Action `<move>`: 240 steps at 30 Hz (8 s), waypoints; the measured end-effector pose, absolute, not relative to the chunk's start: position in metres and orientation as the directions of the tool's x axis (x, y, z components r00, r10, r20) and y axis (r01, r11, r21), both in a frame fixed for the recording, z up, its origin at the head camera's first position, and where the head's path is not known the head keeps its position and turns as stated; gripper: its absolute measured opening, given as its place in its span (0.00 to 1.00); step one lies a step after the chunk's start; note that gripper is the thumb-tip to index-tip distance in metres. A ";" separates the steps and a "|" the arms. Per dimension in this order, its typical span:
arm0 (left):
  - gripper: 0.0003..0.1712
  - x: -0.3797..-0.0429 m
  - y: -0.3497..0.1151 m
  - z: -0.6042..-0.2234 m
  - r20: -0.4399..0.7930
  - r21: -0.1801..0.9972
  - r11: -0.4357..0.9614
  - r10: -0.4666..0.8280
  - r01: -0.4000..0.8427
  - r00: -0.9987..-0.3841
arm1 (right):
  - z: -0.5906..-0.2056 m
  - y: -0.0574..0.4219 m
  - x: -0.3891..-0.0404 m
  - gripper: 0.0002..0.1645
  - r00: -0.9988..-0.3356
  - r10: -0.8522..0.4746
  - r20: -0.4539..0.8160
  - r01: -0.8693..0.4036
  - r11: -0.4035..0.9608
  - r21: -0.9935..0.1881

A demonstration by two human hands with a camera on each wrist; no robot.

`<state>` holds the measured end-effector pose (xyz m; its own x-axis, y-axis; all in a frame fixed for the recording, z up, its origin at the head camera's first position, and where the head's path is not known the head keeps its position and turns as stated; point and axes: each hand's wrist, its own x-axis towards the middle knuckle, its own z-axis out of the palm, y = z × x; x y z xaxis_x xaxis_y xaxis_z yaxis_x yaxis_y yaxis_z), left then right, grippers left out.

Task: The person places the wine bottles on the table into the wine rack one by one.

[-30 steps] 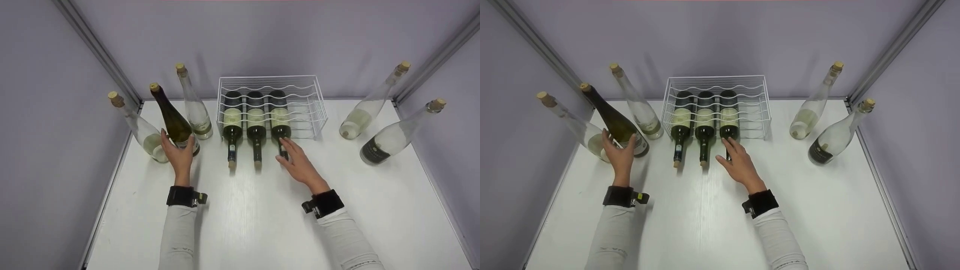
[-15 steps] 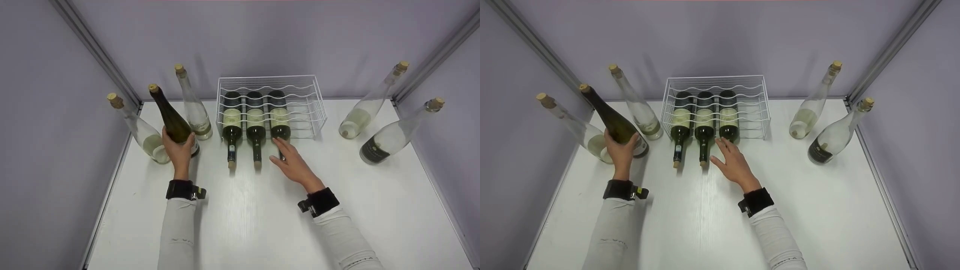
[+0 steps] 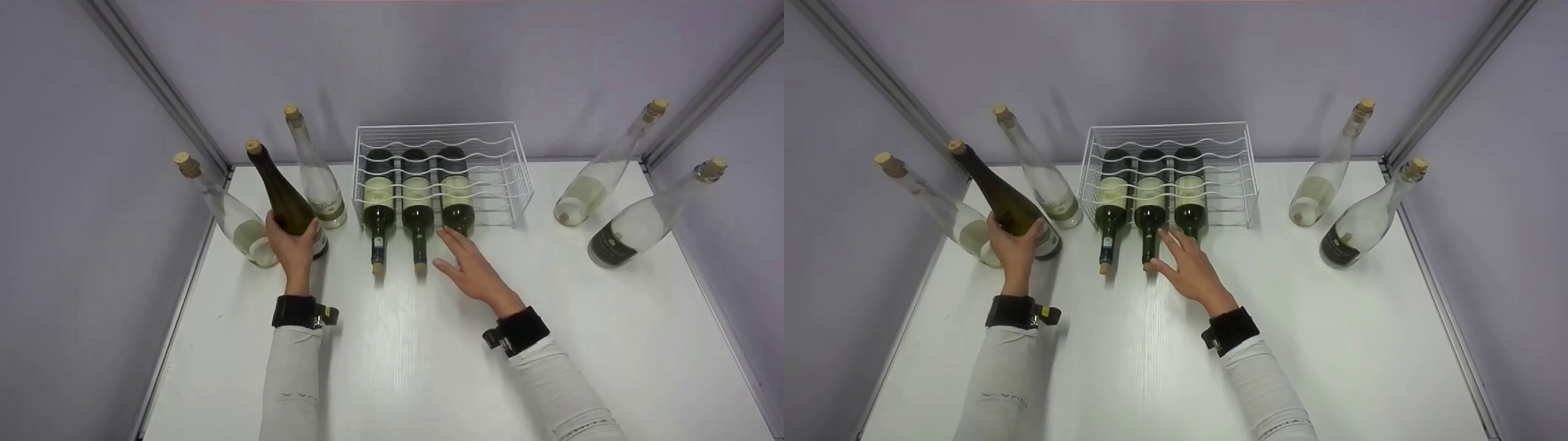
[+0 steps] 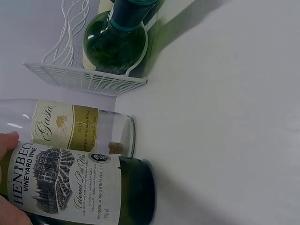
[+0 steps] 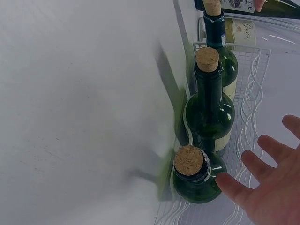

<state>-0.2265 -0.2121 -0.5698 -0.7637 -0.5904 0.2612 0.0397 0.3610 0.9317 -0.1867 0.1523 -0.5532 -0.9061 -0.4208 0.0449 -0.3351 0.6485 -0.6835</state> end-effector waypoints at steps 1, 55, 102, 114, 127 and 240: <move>0.51 -0.225 -0.211 -0.570 0.267 0.931 0.363 -0.591 0.045 -0.761 | -0.553 0.152 -0.186 0.43 -0.905 -0.423 0.045 -0.337 0.647 -0.684; 0.42 -0.166 -0.143 -0.546 0.609 0.448 0.839 -0.033 0.308 -0.793 | -0.486 0.154 -0.185 0.60 -0.872 -0.308 0.381 -0.487 0.628 -0.607; 0.34 -0.158 -0.092 -0.541 0.639 0.069 0.856 0.356 0.512 -0.682 | -0.516 0.173 -0.167 0.34 -0.879 -0.340 0.336 -0.448 0.830 -0.333; 0.48 -0.153 -0.087 -0.538 0.634 0.168 0.785 0.376 0.596 -0.676 | -0.517 0.195 -0.161 0.32 -0.891 -0.281 0.355 -0.413 0.827 -0.381; 0.38 -0.146 -0.108 -0.554 0.656 0.336 0.787 0.199 0.518 -0.728 | -0.515 0.233 -0.156 0.28 -0.914 -0.170 0.369 -0.328 0.843 -0.426; 0.33 -0.138 -0.026 -0.585 0.339 0.386 0.746 0.433 0.543 -0.835 | -0.598 0.224 -0.148 0.18 -0.923 0.371 0.104 0.194 0.681 -0.706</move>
